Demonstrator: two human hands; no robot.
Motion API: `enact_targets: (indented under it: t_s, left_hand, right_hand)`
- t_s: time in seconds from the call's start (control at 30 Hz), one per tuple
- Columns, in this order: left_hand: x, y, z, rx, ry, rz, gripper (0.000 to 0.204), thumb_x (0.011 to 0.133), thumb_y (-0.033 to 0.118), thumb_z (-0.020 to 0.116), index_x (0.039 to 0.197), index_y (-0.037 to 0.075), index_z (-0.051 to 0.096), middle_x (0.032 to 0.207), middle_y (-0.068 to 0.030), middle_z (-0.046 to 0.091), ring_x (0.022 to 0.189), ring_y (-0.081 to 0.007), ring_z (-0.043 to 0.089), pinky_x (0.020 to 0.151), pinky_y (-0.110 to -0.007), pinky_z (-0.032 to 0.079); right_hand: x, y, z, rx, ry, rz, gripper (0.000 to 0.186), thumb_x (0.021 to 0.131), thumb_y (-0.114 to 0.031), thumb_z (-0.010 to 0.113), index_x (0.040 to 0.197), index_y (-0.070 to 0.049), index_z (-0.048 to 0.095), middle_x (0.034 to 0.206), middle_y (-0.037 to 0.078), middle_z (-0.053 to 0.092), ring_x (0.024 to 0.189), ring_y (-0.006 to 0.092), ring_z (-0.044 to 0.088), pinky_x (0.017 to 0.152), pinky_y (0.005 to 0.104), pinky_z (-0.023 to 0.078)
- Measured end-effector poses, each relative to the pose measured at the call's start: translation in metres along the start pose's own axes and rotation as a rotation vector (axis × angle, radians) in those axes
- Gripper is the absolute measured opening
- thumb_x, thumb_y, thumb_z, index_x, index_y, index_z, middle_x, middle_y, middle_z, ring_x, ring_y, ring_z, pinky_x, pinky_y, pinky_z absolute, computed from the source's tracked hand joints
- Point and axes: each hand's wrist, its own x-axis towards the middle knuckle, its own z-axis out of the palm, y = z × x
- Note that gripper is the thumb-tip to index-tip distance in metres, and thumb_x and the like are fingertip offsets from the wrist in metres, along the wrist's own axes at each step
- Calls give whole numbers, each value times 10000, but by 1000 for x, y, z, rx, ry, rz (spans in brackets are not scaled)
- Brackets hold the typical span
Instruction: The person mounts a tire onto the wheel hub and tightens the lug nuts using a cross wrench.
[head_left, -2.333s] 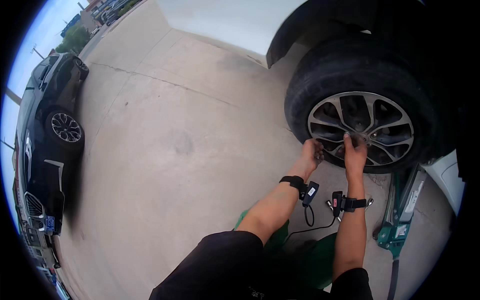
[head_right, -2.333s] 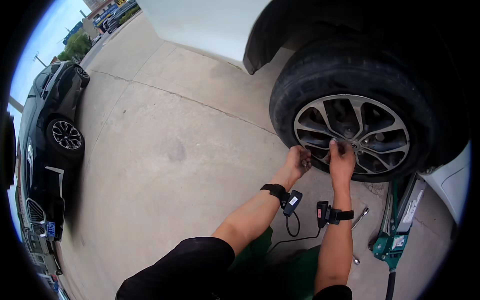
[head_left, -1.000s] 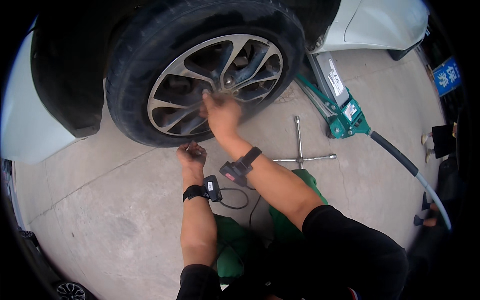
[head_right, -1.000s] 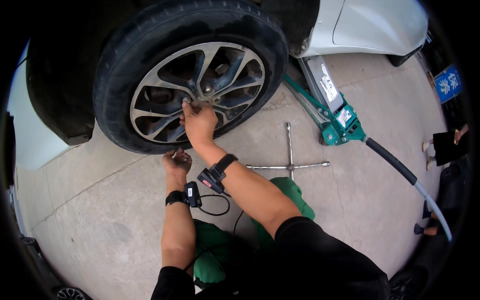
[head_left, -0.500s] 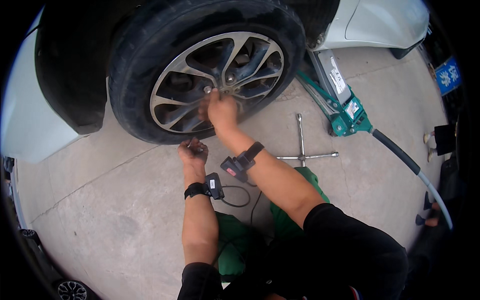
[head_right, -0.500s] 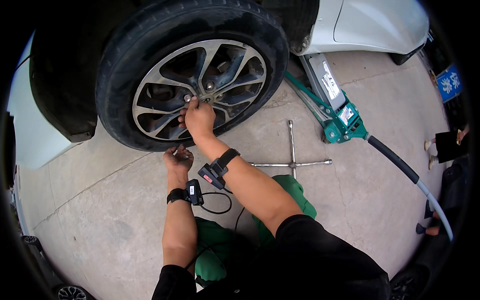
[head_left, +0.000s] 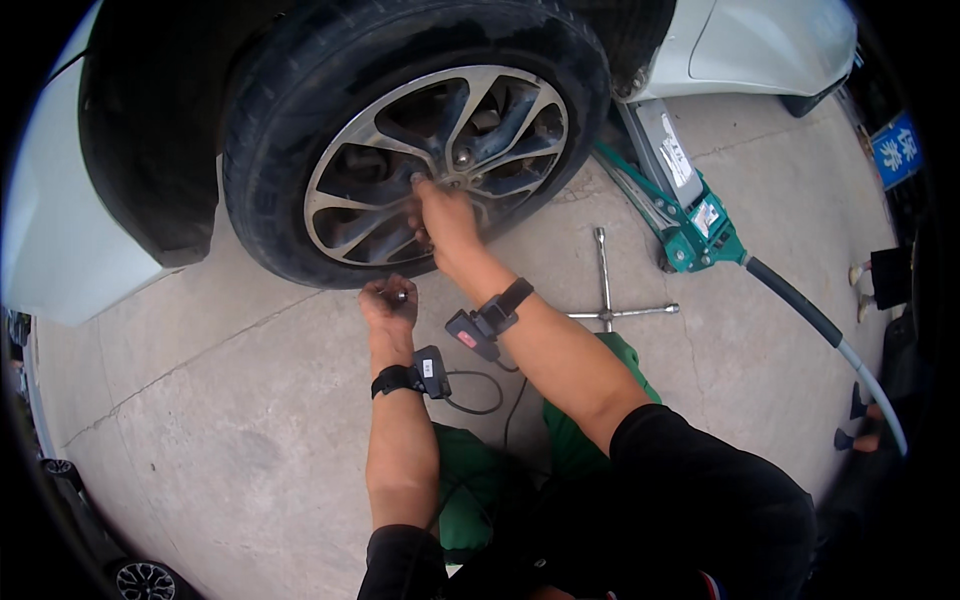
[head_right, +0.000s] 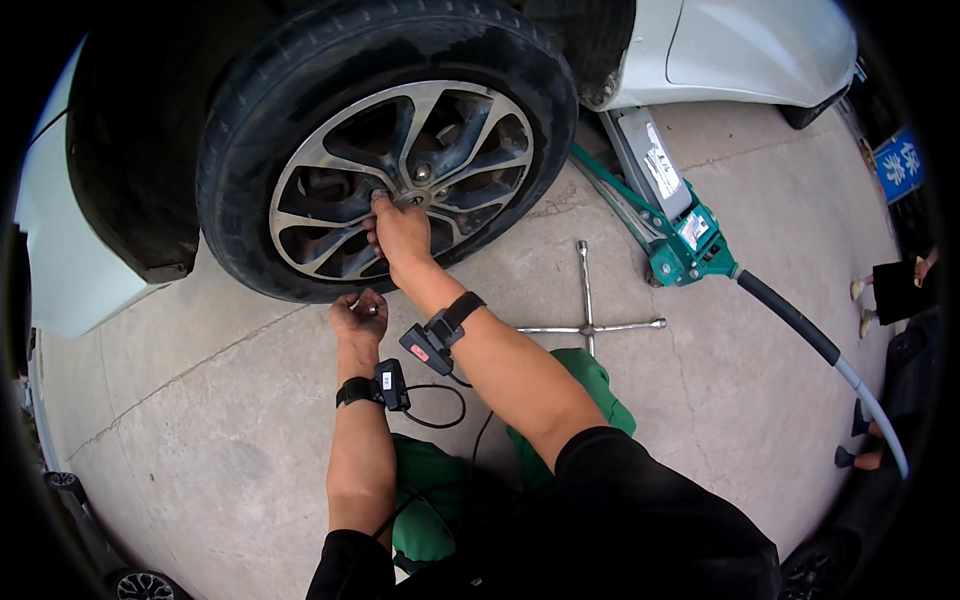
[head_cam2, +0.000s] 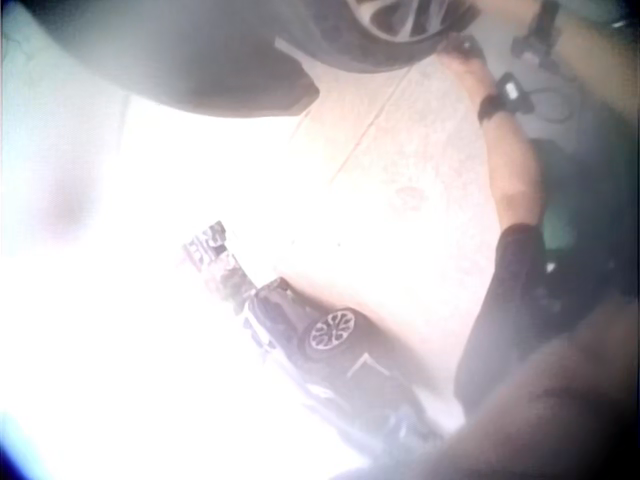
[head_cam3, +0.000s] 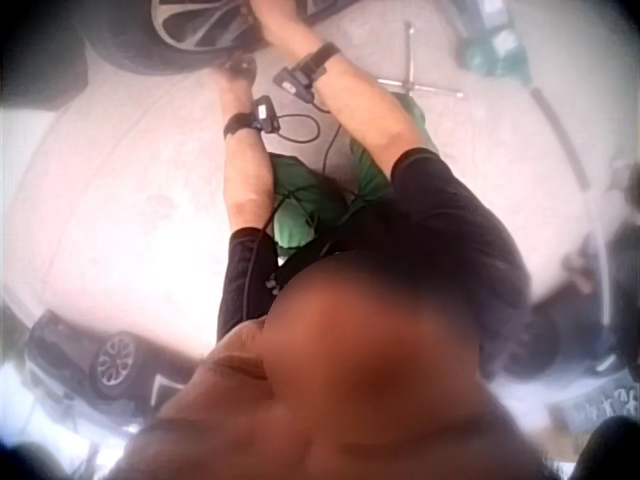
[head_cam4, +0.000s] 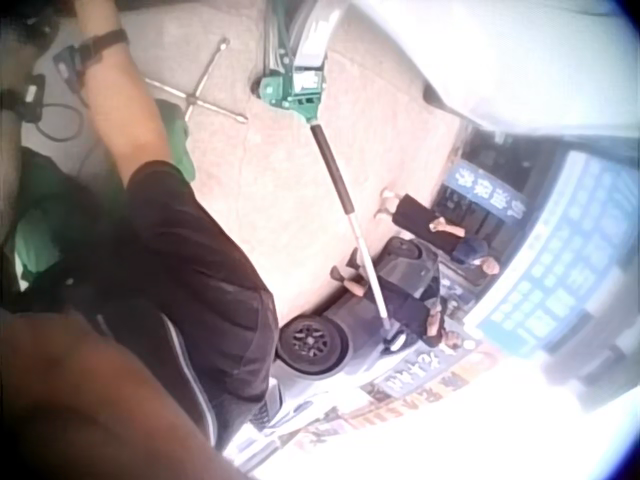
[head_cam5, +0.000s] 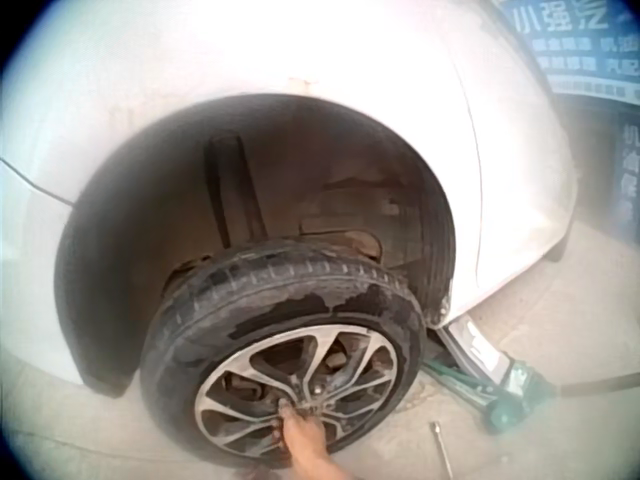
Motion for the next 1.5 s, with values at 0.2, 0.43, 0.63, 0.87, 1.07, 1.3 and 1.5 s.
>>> enact_targets:
  t_s: [0.2,0.43,0.63,0.87,1.07,1.3,1.5]
  left_hand:
    - [-1,-5,3,29,-71,21,120,764,2,424,872,-45,447,882,-161,521,814,-270,539,815,-370,529]
    - [13,-6,0,48,-128,-43,243,736,-114,359,923,-59,504,902,-156,531,817,-260,558,832,-361,564]
    - [4,-5,4,102,-83,-53,282,754,-87,377,981,-46,539,859,-113,548,785,-232,570,761,-331,569]
    - [-7,-3,6,180,-121,-21,372,791,-39,415,1137,-38,550,899,-100,550,806,-215,569,763,-300,529]
    - [-18,-10,18,419,-309,13,372,820,-35,469,1179,-7,562,981,-95,586,831,-184,587,808,-273,519]
    - [-22,-35,25,729,-411,220,590,800,-78,557,1376,-30,440,1195,-133,616,1032,-212,614,889,-316,507]
    - [-29,-44,34,816,-515,365,580,793,-81,570,1360,-34,459,1158,-125,639,1013,-194,620,874,-305,498]
  right_hand:
    - [3,5,-5,-45,-10,-13,283,915,-288,553,839,-22,612,685,46,604,540,103,505,423,235,341]
    - [3,4,-1,22,20,-30,325,931,-274,529,759,-7,602,672,60,634,502,113,519,409,253,350]
    - [6,4,-2,9,-28,-20,336,927,-293,548,754,-12,604,656,62,627,503,118,528,419,264,369]
    - [5,9,-3,-29,8,-73,341,923,-307,550,782,-2,611,683,82,638,548,121,556,474,257,411]
    - [24,60,-51,-933,-25,-308,369,811,-347,650,856,19,664,866,203,689,879,340,667,773,411,515]
    - [27,76,-70,-991,-288,-58,318,798,-275,694,869,30,638,705,137,655,532,199,632,513,333,510]
    - [45,91,-87,-967,-131,-333,283,809,-227,677,918,29,623,736,137,656,613,206,648,570,330,521]
